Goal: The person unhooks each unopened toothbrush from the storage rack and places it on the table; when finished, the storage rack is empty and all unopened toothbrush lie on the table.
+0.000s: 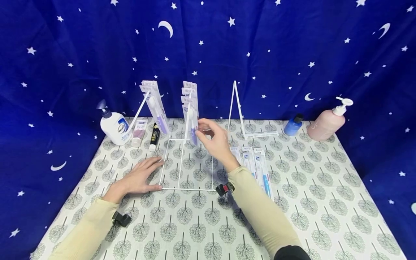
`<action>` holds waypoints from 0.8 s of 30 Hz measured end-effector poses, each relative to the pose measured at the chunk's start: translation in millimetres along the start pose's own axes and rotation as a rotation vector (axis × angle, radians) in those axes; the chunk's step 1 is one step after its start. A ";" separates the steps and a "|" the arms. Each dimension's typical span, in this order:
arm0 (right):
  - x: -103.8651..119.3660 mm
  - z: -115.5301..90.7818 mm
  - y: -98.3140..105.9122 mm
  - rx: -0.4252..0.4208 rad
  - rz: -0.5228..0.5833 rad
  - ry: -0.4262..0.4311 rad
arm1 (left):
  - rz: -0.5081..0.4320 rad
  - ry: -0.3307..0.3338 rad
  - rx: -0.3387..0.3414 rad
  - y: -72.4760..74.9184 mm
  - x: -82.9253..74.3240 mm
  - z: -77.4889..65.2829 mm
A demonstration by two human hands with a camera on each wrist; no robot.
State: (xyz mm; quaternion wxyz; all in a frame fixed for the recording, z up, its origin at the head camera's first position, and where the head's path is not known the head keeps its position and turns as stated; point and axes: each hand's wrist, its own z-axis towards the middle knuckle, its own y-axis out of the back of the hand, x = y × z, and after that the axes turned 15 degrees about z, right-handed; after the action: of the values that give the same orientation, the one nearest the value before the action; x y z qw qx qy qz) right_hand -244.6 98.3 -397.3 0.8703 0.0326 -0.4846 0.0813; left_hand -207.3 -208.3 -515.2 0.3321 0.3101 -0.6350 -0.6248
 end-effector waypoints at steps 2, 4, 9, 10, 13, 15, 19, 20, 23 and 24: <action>0.0 0.7 -2.3 -0.002 -0.012 -0.002 | -0.007 -0.002 0.002 0.5 -0.3 0.1; -0.5 1.5 -4.3 -0.006 -0.014 -0.002 | -0.005 -0.002 0.011 0.3 -0.1 0.3; -3.0 4.6 -8.1 -0.011 0.000 0.022 | 0.007 0.006 0.019 0.1 -0.4 1.0; -3.6 5.0 -8.8 -0.010 0.008 0.027 | 0.006 0.008 0.016 0.1 -0.8 1.0; -5.3 5.7 -10.1 -0.005 0.019 0.040 | 0.004 0.012 0.016 0.4 -1.1 1.0; -5.5 5.8 -11.0 -0.003 0.017 0.049 | 0.005 0.012 0.015 0.7 -1.1 1.2; -3.3 4.1 -12.8 0.004 0.007 0.048 | 0.000 0.009 0.012 1.4 -0.7 0.9; -2.5 3.4 -13.2 0.002 0.002 0.049 | 0.000 0.009 0.014 1.5 -0.5 0.8; 0.1 0.5 -13.8 0.006 0.000 0.049 | -0.003 0.009 0.018 1.9 -0.5 0.2; 0.9 -0.5 -13.9 0.004 -0.003 0.050 | -0.005 0.009 0.020 2.1 -0.6 0.0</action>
State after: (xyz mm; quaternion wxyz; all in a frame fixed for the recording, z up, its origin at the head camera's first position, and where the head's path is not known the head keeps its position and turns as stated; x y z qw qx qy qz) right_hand -241.4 84.8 -396.5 0.8822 0.0328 -0.4625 0.0816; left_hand -206.9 -207.7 -513.1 0.3304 0.3178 -0.6388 -0.6179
